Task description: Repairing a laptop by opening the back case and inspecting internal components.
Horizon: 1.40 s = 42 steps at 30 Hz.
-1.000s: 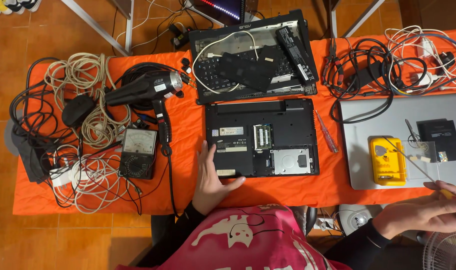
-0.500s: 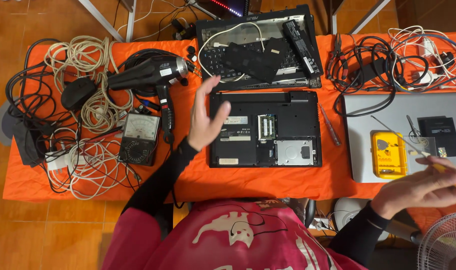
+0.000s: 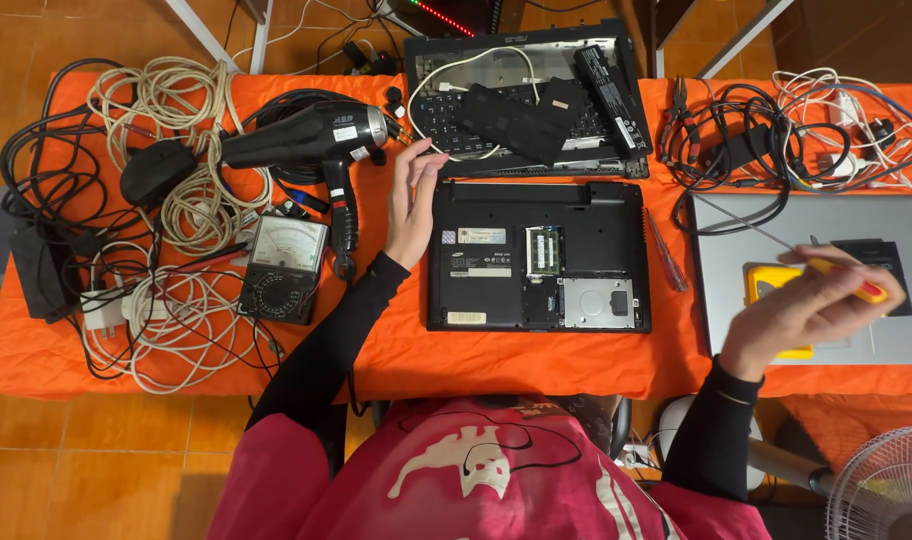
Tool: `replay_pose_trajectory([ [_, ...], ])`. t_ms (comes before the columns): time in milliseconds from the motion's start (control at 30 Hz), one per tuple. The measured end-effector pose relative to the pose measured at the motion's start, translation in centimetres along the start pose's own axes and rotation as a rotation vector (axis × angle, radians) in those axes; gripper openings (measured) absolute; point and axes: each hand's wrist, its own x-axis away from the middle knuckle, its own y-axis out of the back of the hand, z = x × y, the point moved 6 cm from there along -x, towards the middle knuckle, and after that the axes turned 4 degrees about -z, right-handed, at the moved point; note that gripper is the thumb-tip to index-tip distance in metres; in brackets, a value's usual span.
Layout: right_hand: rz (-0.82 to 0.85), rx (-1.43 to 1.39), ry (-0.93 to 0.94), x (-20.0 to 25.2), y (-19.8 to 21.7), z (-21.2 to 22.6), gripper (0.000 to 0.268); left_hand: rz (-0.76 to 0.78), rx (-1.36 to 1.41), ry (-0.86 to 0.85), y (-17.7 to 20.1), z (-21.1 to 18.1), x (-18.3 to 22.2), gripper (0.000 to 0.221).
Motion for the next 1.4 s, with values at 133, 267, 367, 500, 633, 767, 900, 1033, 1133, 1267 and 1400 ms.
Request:
replay_pose_trajectory([
  [133, 0.035, 0.020, 0.014, -0.1, -3.0, -0.1, 0.025, 0.012, 0.092, 0.044, -0.3, 1.7, 0.0, 0.048],
  [267, 0.084, -0.072, 0.000, -0.2, -4.7, -0.9, 0.028, 0.033, 0.024, 0.082, -0.8, 1.4, 0.4, 0.051],
  [367, 0.117, -0.120, 0.011, -0.5, -6.2, -0.6, 0.029, 0.048, -0.021, 0.078, -0.9, 0.9, 0.3, 0.054],
  [500, 0.122, -0.186, -0.022, -0.8, -7.6, -0.5, 0.031, 0.027, -0.075, 0.081, -0.5, 1.8, -0.2, 0.059],
  [633, 0.119, -0.201, -0.018, -0.5, -8.4, -0.3, 0.032, 0.046, -0.064, 0.062, -0.3, 2.2, -0.6, 0.065],
  [767, 0.107, -0.253, -0.054, -0.3, -8.3, -1.2, 0.029, 0.070, 0.008, 0.095, -0.2, 3.8, -1.1, 0.073],
  [900, 0.093, -0.273, -0.021, -0.2, -7.8, -2.6, 0.024, 0.080, 0.089, 0.081, 0.0, 7.7, -1.1, 0.076],
  [1033, 0.155, -0.180, -0.010, 0.1, -6.3, -4.2, 0.028, -0.009, 0.226, 0.063, 1.3, 13.5, 2.0, 0.047],
  [1133, 0.178, -0.177, 0.053, -0.1, -6.2, -4.7, 0.034, -0.029, 0.192, 0.109, 2.0, 15.0, 4.3, 0.045],
  [1267, 0.232, -0.213, 0.056, -0.2, -5.8, -6.1, 0.035, 0.003, 0.103, 0.161, 2.4, 15.7, 5.7, 0.039],
  [1400, 0.210, -0.226, 0.030, -0.3, -4.8, -6.8, 0.035, 0.073, 0.010, 0.174, 2.3, 15.7, 3.5, 0.034],
])
